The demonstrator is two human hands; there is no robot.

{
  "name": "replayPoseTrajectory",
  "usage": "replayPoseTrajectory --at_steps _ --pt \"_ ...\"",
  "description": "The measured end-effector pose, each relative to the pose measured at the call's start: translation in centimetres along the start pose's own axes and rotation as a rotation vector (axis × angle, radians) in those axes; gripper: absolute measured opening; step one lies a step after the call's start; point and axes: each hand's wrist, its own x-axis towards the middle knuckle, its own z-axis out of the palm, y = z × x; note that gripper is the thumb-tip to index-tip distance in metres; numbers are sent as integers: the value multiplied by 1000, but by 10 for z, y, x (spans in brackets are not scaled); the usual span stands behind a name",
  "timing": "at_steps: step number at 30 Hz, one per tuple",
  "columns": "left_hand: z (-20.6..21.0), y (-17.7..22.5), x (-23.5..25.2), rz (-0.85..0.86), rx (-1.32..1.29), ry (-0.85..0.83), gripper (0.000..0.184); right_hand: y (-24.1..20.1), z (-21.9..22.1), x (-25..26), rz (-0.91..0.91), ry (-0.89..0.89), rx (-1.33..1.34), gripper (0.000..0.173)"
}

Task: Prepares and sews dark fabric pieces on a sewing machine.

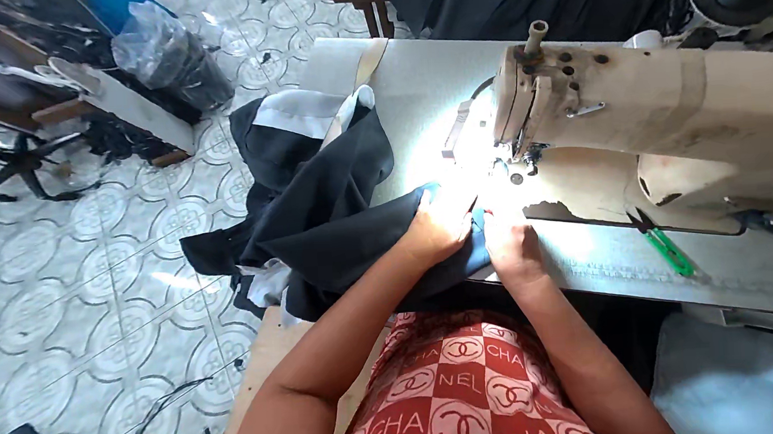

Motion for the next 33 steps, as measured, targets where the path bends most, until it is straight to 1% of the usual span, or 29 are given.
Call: replayPoseTrajectory --at_steps 2,3,5,7,10,12,15,19,22,25,29,31,33 --pt "-12 -1 16 78 69 17 36 2 1 0 -11 -2 -27 25" --pt "-17 -2 26 101 104 -17 31 2 1 1 -13 -2 -34 27" --pt "-27 -4 47 83 158 -171 23 3 3 4 4 -3 -22 28" --pt "-31 -14 65 134 120 -250 16 5 6 6 20 20 -3 26" --pt "-27 -44 80 256 -69 -269 13 4 5 9 92 -14 50 29" --pt "-30 -56 78 290 -201 -249 15 5 8 9 82 7 60 33" --pt "-32 -66 73 302 -318 -207 19 9 13 9 23 71 87 36" --pt "-30 -69 68 299 -333 -176 20 11 15 9 5 82 133 43" --pt "-27 -71 64 311 -317 -133 19 12 15 10 3 61 135 44" --pt "-28 -69 62 314 -283 -99 17 12 14 11 -20 73 137 40" --pt "-13 -73 66 353 -284 -6 15 11 12 14 -61 109 146 30" --pt "-4 -74 69 340 -306 22 15 13 12 16 -59 108 115 26" --pt "2 -73 72 329 -307 63 17 17 10 18 -60 102 26 24"
